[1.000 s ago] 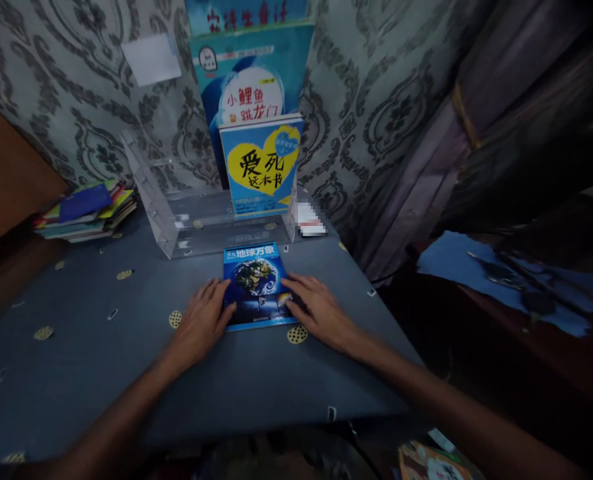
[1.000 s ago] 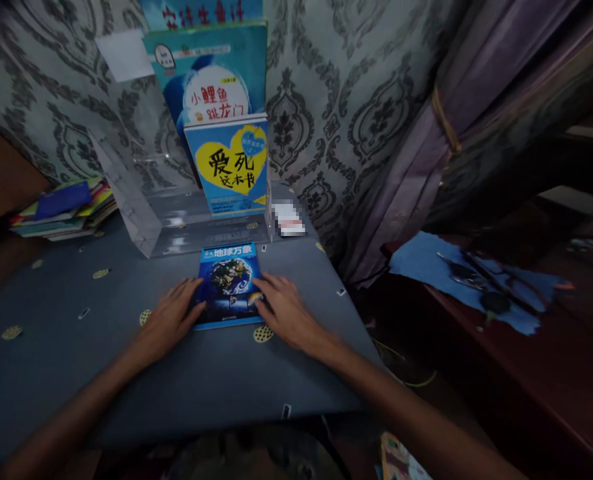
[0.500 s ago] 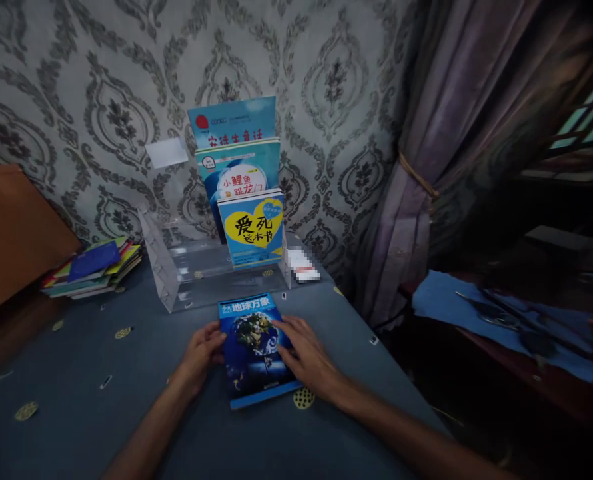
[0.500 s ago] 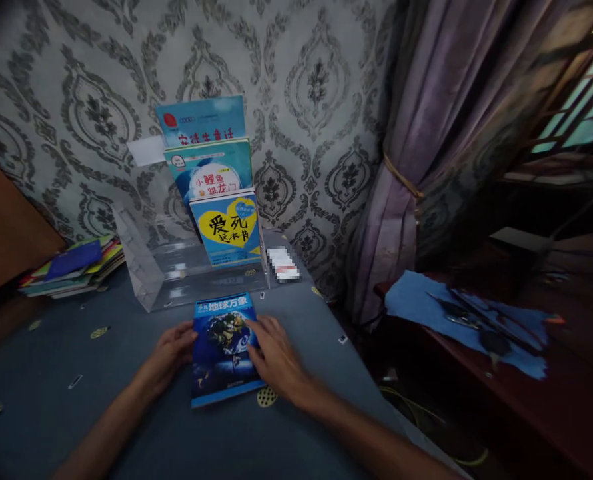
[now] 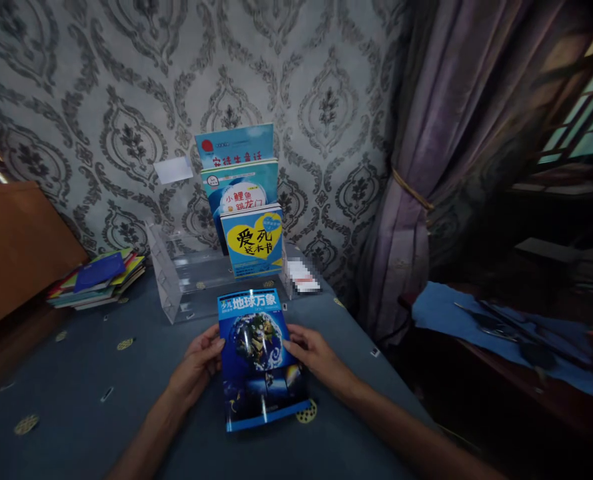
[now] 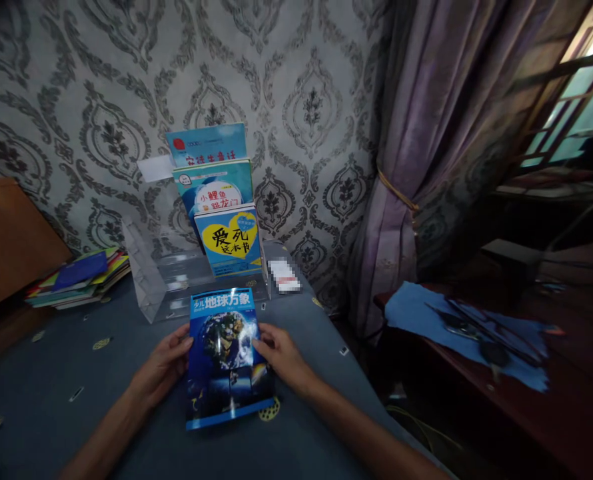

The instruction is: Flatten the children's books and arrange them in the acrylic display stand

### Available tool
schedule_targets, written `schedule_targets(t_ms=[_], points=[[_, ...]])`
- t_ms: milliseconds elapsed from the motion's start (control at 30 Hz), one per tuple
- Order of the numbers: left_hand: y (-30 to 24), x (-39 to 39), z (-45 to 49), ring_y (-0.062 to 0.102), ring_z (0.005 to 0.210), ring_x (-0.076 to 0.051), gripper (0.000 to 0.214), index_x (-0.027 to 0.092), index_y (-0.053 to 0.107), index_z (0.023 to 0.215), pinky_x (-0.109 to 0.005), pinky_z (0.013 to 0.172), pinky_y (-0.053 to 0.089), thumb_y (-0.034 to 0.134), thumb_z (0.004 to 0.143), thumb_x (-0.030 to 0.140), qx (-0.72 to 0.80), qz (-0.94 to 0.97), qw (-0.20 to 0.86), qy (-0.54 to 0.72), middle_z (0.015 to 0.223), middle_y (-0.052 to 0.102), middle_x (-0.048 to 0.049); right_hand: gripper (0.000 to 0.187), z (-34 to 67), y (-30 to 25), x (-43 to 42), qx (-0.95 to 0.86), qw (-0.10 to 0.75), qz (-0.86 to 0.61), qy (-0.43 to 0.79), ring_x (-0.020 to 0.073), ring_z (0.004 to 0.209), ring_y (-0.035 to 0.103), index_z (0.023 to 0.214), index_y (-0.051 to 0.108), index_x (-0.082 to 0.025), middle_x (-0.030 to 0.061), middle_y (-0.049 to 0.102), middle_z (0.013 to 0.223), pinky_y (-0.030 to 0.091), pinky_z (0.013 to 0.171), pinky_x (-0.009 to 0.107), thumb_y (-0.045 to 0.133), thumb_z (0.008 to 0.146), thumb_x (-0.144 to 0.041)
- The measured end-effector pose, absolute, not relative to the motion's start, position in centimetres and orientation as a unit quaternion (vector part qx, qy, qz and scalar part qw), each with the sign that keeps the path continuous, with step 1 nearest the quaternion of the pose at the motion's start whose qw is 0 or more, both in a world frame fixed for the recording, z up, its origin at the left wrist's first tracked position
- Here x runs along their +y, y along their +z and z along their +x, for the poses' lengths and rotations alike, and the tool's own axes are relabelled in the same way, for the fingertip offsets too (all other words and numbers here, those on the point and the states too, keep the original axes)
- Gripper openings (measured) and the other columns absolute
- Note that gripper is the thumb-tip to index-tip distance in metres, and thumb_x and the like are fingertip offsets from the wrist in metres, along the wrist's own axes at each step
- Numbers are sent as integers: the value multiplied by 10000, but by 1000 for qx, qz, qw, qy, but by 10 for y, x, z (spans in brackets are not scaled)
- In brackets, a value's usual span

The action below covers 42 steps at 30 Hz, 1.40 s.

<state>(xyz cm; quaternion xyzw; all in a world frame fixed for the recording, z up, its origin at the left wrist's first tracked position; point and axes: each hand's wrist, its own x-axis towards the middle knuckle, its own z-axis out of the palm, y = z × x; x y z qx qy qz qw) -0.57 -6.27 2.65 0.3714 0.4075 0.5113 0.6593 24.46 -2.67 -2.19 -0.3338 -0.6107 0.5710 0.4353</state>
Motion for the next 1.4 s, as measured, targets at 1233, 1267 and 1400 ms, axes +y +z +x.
schedule_targets(t_ms=[1233, 1267, 1400], points=[[24, -26, -25, 659, 1148, -344, 117, 203, 793, 778, -477, 1028, 474, 763, 700, 285, 334, 606, 465, 552, 943, 794, -91, 310, 245, -2, -29, -825, 489, -273, 71, 242, 1066, 718, 1329, 564, -259, 94, 738, 1143, 606, 914, 383, 444, 1044, -239], [27, -23, -26, 641, 1188, -352, 142, 212, 801, 788, -495, 1050, 460, 785, 724, 338, 325, 640, 426, 551, 977, 794, -101, 317, 246, -1, -26, -824, 499, -257, 71, 246, 1119, 703, 1330, 570, -260, 102, 727, 1192, 597, 951, 400, 436, 1045, -237], [37, -16, -21, 577, 1294, -350, 204, 251, 819, 867, -526, 1090, 430, 813, 770, 431, 325, 718, 289, 543, 1096, 781, -114, 301, 246, 2, -8, -802, 544, -235, 75, 234, 1245, 641, 1261, 618, -265, 110, 686, 1296, 553, 1044, 443, 419, 1046, -195]])
